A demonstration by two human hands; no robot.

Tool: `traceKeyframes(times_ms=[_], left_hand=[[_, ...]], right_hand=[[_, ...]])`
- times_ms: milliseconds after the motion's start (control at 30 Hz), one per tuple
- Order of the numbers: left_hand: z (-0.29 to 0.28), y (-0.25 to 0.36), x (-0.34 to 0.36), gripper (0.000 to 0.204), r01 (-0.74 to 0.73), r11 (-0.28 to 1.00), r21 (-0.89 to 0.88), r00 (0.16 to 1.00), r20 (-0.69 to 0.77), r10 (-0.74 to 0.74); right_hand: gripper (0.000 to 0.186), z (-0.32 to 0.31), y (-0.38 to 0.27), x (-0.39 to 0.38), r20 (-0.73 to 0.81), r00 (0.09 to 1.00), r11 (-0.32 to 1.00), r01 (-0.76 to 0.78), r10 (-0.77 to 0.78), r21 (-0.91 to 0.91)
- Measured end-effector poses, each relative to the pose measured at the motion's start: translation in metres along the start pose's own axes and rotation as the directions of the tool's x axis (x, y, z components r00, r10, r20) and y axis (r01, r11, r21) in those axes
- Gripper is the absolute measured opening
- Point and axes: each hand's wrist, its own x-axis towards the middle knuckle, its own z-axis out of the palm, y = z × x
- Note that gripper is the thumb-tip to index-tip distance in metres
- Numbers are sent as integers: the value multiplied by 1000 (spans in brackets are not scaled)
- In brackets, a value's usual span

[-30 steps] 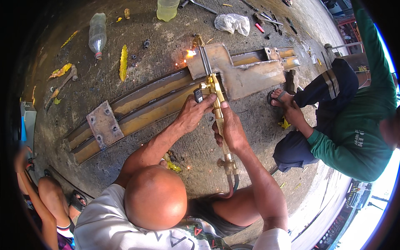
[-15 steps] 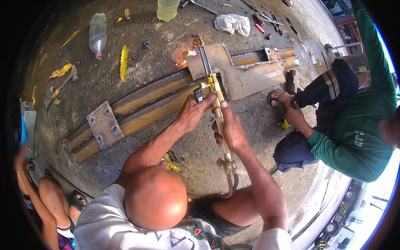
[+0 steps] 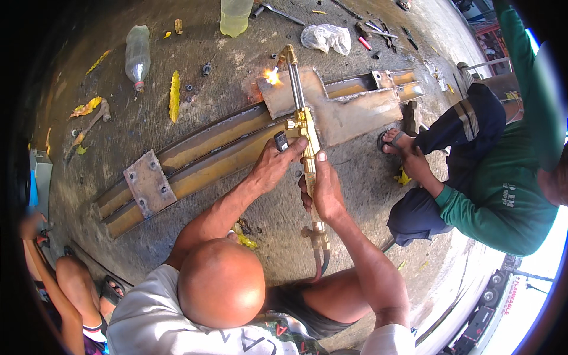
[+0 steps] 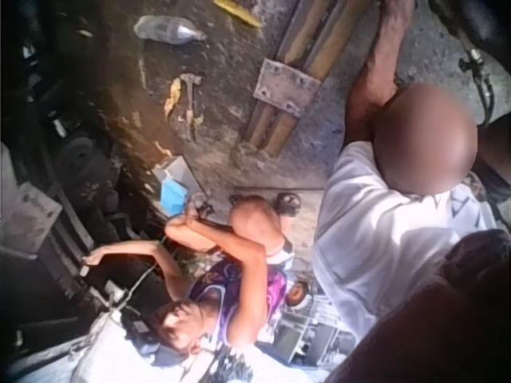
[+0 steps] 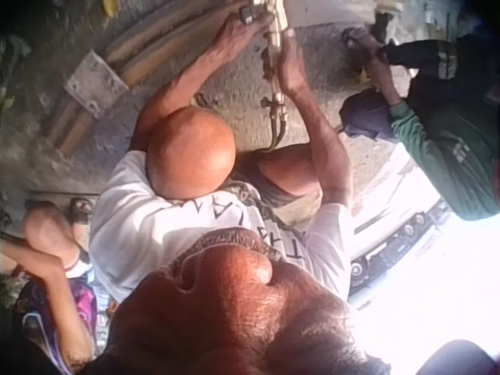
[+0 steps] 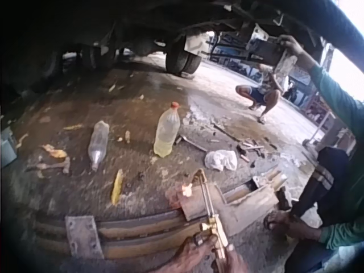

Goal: The person uses a welding torch to heat and weld a metal frame on the ground. The person holds the torch with both hands, directs the flame onto the metal, and moves along the frame to weld different sections.

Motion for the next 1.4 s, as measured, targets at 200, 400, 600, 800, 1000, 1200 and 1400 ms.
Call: traceKeyframes(times_ms=[200, 400, 600, 800, 1000, 1200, 1400], left_hand=[[23, 25, -16, 51, -91, 971, -219, 993, 55, 106], [27, -15, -22, 52, 135, 968, 213, 959, 219, -182], [38, -20, -35, 37, 178, 836, 519, 873, 308, -377], [19, -9, -54, 37, 42, 830, 556, 891, 355, -282], [-14, 4, -123, 37, 188, 760, 622, 904, 193, -381], [-37, 8, -183, 37, 339, 687, 642, 888, 23, -460], [-47, 10, -222, 36, 432, 637, 638, 861, -82, -502]], right_hand=[[66, -7, -12, -19, 37, 957, 955, 286, -289, 75], [58, -25, -34, -39, 85, 907, 910, 406, -413, 87], [47, -32, -41, -53, 151, 906, 917, 377, -394, 133], [43, -42, -40, -49, 143, 927, 931, 323, -347, 168], [42, -51, -53, -49, 146, 930, 940, 322, -337, 116], [49, -42, -59, -43, 202, 926, 947, 300, -318, 116], [57, -16, -59, -47, 337, 886, 934, 354, -319, -48]])
